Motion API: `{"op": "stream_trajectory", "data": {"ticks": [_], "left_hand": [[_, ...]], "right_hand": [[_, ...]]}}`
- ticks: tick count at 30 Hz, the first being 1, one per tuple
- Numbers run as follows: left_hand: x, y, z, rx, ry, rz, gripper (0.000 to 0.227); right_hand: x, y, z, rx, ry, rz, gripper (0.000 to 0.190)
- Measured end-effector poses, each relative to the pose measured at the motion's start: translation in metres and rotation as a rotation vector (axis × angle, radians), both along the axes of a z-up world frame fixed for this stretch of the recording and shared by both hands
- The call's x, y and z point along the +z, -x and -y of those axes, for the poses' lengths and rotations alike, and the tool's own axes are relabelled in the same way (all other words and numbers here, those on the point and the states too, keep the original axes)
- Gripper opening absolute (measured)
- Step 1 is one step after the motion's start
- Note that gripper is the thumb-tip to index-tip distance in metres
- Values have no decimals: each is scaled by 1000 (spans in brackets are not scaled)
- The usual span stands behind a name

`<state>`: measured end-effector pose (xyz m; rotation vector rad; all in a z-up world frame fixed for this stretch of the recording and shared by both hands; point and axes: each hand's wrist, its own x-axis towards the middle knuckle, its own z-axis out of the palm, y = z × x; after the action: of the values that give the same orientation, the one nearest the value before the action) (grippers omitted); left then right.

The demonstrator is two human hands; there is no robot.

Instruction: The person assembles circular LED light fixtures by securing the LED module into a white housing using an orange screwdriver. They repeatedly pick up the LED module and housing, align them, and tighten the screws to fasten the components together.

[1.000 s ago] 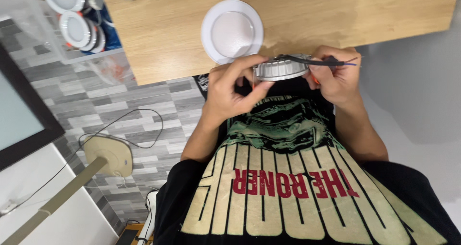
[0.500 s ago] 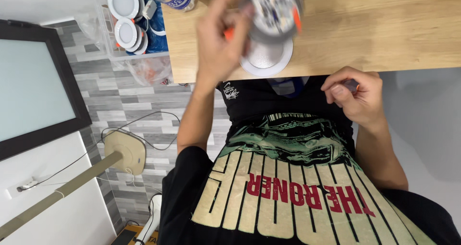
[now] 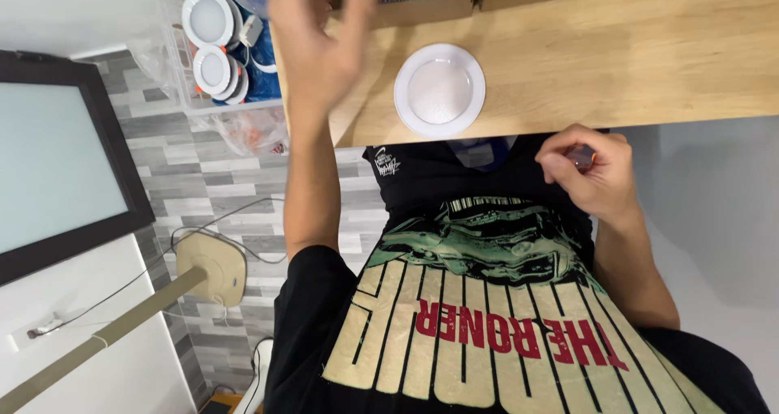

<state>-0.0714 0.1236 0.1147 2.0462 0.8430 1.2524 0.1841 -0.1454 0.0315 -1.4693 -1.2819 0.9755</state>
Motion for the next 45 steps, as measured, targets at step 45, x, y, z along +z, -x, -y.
{"op": "stream_trajectory", "data": {"ticks": [45], "left_hand": [[-95, -28, 110, -365, 987, 478, 16]], "right_hand": [[-1, 5, -23, -200, -469, 405, 8]]}}
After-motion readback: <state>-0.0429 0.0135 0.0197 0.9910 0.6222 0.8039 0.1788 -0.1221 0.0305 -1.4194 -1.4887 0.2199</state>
